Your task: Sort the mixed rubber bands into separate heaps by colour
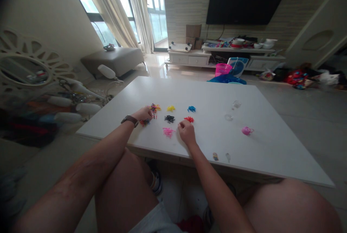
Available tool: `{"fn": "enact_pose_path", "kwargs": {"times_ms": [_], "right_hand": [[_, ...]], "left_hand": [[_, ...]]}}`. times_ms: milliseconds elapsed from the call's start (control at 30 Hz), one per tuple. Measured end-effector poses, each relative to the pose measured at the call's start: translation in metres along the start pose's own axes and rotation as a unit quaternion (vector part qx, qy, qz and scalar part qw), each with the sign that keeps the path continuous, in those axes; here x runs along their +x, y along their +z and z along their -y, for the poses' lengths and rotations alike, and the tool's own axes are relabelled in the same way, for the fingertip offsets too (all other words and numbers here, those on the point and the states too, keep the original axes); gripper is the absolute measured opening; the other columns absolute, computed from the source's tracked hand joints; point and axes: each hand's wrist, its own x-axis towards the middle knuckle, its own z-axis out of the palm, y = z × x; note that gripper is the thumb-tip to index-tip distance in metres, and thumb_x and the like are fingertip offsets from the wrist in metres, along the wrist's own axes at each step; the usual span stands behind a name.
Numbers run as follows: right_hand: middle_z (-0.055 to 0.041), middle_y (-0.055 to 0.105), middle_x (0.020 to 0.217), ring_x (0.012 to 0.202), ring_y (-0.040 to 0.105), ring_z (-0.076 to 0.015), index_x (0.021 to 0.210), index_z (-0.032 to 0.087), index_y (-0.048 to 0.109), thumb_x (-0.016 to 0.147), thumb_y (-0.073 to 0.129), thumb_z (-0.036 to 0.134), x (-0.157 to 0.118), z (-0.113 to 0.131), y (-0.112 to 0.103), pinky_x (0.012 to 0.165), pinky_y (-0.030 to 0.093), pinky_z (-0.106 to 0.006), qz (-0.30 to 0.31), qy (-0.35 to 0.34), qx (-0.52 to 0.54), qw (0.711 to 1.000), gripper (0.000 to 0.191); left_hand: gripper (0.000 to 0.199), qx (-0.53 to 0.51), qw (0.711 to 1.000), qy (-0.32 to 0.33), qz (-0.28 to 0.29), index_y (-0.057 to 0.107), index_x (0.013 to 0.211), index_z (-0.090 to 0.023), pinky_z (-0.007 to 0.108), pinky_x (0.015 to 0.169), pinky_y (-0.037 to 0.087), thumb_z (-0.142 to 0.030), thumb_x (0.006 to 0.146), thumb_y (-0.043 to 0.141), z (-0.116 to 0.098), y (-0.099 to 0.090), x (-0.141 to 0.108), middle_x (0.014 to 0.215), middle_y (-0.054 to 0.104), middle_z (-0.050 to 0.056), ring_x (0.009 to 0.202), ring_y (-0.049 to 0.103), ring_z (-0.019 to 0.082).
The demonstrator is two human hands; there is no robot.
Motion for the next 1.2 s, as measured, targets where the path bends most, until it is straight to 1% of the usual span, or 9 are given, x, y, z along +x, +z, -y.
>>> {"fn": "enact_pose_path", "kwargs": {"times_ms": [100, 200, 367, 567, 767, 833, 1000, 1100, 1200], "right_hand": [[-0.0018, 0.06, 0.069, 0.066, 0.052, -0.0185, 0.07, 0.022, 0.057, 0.088, 0.055, 0.026, 0.0, 0.001, 0.0, 0.065, 0.041, -0.032, 0.002, 0.001, -0.003, 1.0, 0.019], [-0.0017, 0.06, 0.069, 0.064, 0.052, -0.0179, 0.069, 0.022, 0.057, 0.087, 0.056, 0.026, 0.0, 0.002, 0.0, 0.064, 0.04, -0.032, 0.004, 0.004, -0.001, 1.0, 0.018], [-0.0017, 0.06, 0.069, 0.063, 0.051, -0.0179, 0.069, 0.022, 0.057, 0.086, 0.056, 0.025, 0.0, 0.001, 0.0, 0.064, 0.04, -0.032, 0.005, 0.006, -0.003, 1.0, 0.018], [-0.0019, 0.06, 0.068, 0.064, 0.052, -0.0185, 0.069, 0.023, 0.057, 0.087, 0.056, 0.027, 0.0, -0.001, 0.0, 0.064, 0.04, -0.033, 0.009, 0.0, -0.006, 1.0, 0.019], [-0.0019, 0.06, 0.069, 0.064, 0.052, -0.0182, 0.068, 0.022, 0.056, 0.086, 0.055, 0.024, 0.0, 0.0, -0.001, 0.064, 0.04, -0.033, 0.008, 0.0, -0.006, 1.0, 0.018], [-0.0018, 0.06, 0.069, 0.064, 0.052, -0.0181, 0.068, 0.022, 0.056, 0.086, 0.055, 0.024, 0.0, 0.001, -0.001, 0.064, 0.04, -0.032, 0.01, -0.001, -0.009, 1.0, 0.018], [-0.0015, 0.06, 0.068, 0.063, 0.052, -0.0178, 0.069, 0.022, 0.057, 0.087, 0.055, 0.025, 0.001, 0.001, -0.002, 0.063, 0.04, -0.032, 0.013, 0.0, -0.011, 1.0, 0.018], [-0.0018, 0.06, 0.068, 0.063, 0.052, -0.0178, 0.069, 0.022, 0.057, 0.087, 0.055, 0.025, 0.001, 0.0, -0.002, 0.063, 0.039, -0.032, 0.014, -0.001, -0.012, 1.0, 0.018], [-0.0018, 0.06, 0.068, 0.063, 0.052, -0.0176, 0.069, 0.022, 0.057, 0.087, 0.055, 0.025, 0.001, 0.0, -0.001, 0.062, 0.039, -0.032, 0.014, 0.001, -0.012, 1.0, 0.019]], "left_hand": [[0.008, -0.016, 1.0, 0.003, 0.018, 0.066, 0.051, -0.017, 0.021, 0.046, 0.036, -0.011, 0.051, 0.071, 0.002, -0.005, -0.002, 0.049, 0.059, 0.001, 0.053, 0.054, 0.013], [0.004, -0.076, 0.996, 0.004, 0.039, 0.069, 0.058, -0.016, 0.021, 0.046, 0.037, -0.015, 0.055, 0.071, 0.007, -0.012, -0.004, 0.05, 0.059, 0.0, 0.05, 0.053, 0.012], [0.013, -0.153, 0.987, 0.0, 0.042, 0.071, 0.067, -0.016, 0.021, 0.051, 0.042, -0.018, 0.055, 0.075, 0.015, -0.016, -0.008, 0.054, 0.064, 0.0, 0.053, 0.057, 0.013], [0.019, -0.106, 0.993, 0.024, 0.047, 0.077, 0.068, -0.016, 0.021, 0.051, 0.041, -0.018, 0.05, 0.082, 0.017, -0.018, -0.007, 0.057, 0.067, 0.001, 0.055, 0.056, 0.013], [0.023, -0.04, 0.989, 0.027, 0.139, 0.078, 0.067, -0.017, 0.023, 0.049, 0.038, -0.02, 0.045, 0.085, 0.024, -0.016, -0.001, 0.056, 0.066, 0.002, 0.051, 0.051, 0.013], [0.024, -0.027, 0.987, 0.033, 0.156, 0.078, 0.066, -0.018, 0.022, 0.05, 0.039, -0.018, 0.043, 0.084, 0.026, -0.013, 0.0, 0.055, 0.065, 0.001, 0.052, 0.053, 0.013], [0.016, -0.004, 0.988, 0.059, 0.145, 0.075, 0.057, -0.022, 0.021, 0.049, 0.035, -0.015, 0.042, 0.08, 0.023, -0.009, 0.0, 0.049, 0.059, -0.003, 0.051, 0.051, 0.012], [0.013, -0.01, 0.987, 0.051, 0.154, 0.072, 0.052, -0.021, 0.02, 0.049, 0.036, -0.013, 0.044, 0.077, 0.02, -0.008, 0.001, 0.048, 0.06, -0.003, 0.051, 0.052, 0.012], [0.012, -0.027, 0.988, 0.035, 0.15, 0.071, 0.054, -0.019, 0.021, 0.051, 0.038, -0.012, 0.046, 0.078, 0.019, -0.009, 0.001, 0.051, 0.062, -0.001, 0.052, 0.052, 0.012]]}}
